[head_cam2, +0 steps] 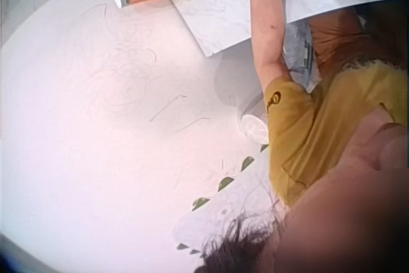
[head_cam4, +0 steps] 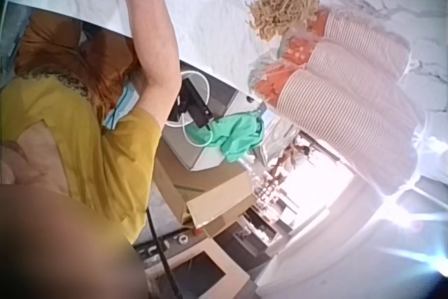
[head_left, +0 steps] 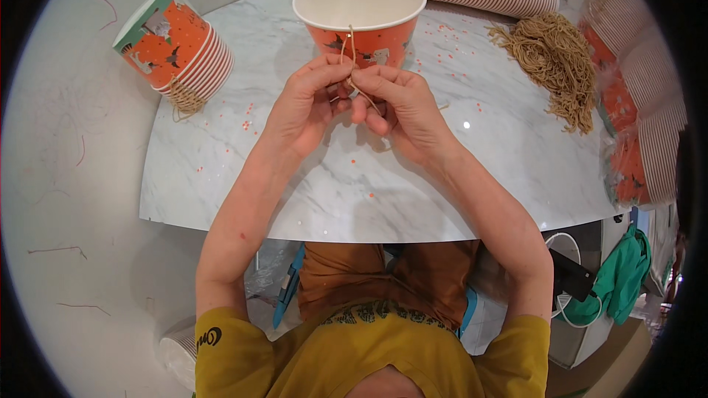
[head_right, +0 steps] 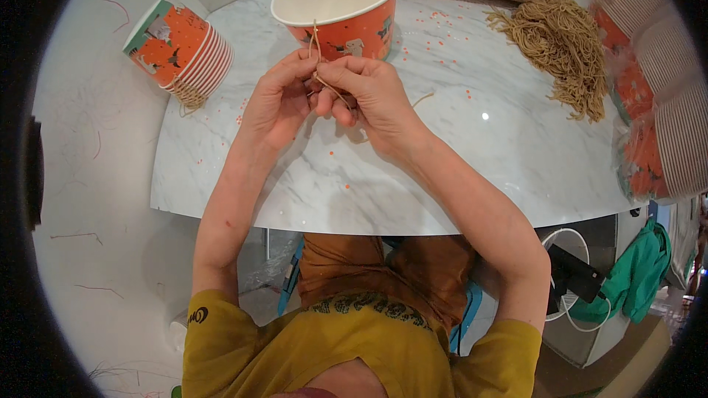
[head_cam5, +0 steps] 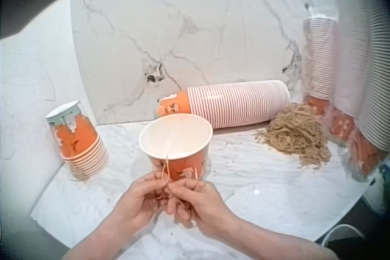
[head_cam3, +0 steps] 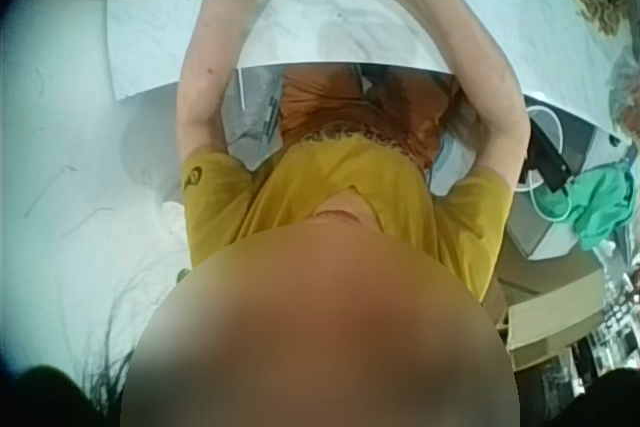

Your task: Attaching thin rubber bands or strings to paper cups.

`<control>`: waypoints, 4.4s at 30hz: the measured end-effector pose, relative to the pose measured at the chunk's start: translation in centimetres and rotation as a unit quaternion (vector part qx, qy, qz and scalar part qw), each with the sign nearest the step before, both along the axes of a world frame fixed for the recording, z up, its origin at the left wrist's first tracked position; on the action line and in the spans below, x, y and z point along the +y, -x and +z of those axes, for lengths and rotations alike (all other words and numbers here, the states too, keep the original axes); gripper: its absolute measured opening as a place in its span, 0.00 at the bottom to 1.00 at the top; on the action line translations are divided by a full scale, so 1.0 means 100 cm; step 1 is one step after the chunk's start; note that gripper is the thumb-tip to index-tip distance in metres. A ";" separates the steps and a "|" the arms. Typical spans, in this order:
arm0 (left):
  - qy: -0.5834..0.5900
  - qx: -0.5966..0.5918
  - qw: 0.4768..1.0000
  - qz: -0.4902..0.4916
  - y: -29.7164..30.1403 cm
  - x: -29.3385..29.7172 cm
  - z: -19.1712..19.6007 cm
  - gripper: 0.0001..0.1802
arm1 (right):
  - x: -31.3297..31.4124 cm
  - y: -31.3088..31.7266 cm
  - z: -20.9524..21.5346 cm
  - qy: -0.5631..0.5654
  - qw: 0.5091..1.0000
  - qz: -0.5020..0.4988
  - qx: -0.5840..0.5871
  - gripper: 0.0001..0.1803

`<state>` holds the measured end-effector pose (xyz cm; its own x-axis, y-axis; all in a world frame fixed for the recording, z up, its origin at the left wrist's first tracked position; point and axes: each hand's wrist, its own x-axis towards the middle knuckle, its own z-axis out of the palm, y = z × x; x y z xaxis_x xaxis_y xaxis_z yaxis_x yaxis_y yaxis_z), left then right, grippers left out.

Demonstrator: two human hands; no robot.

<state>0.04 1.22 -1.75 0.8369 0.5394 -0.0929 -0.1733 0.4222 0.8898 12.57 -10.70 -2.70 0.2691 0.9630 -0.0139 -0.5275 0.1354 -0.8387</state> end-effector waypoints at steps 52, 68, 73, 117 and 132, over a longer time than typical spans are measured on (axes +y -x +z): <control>-0.147 0.002 0.988 0.050 -0.001 -0.004 0.004 0.09 | 0.000 -0.004 0.000 0.023 0.994 0.038 -0.096 0.23; -0.182 0.018 0.983 0.021 0.002 -0.004 0.006 0.05 | -0.002 0.005 0.004 0.014 0.993 0.057 -0.098 0.18; -0.157 0.009 0.986 0.052 0.000 -0.007 0.009 0.05 | -0.002 0.008 0.002 0.008 0.991 0.037 -0.125 0.15; -0.138 -0.051 0.985 0.089 0.006 0.005 0.006 0.02 | -0.007 0.022 0.006 0.000 0.973 -0.006 -0.231 0.07; -0.206 -0.038 0.969 0.131 0.002 0.007 0.002 0.02 | -0.007 0.025 -0.002 -0.036 0.949 -0.064 -0.308 0.05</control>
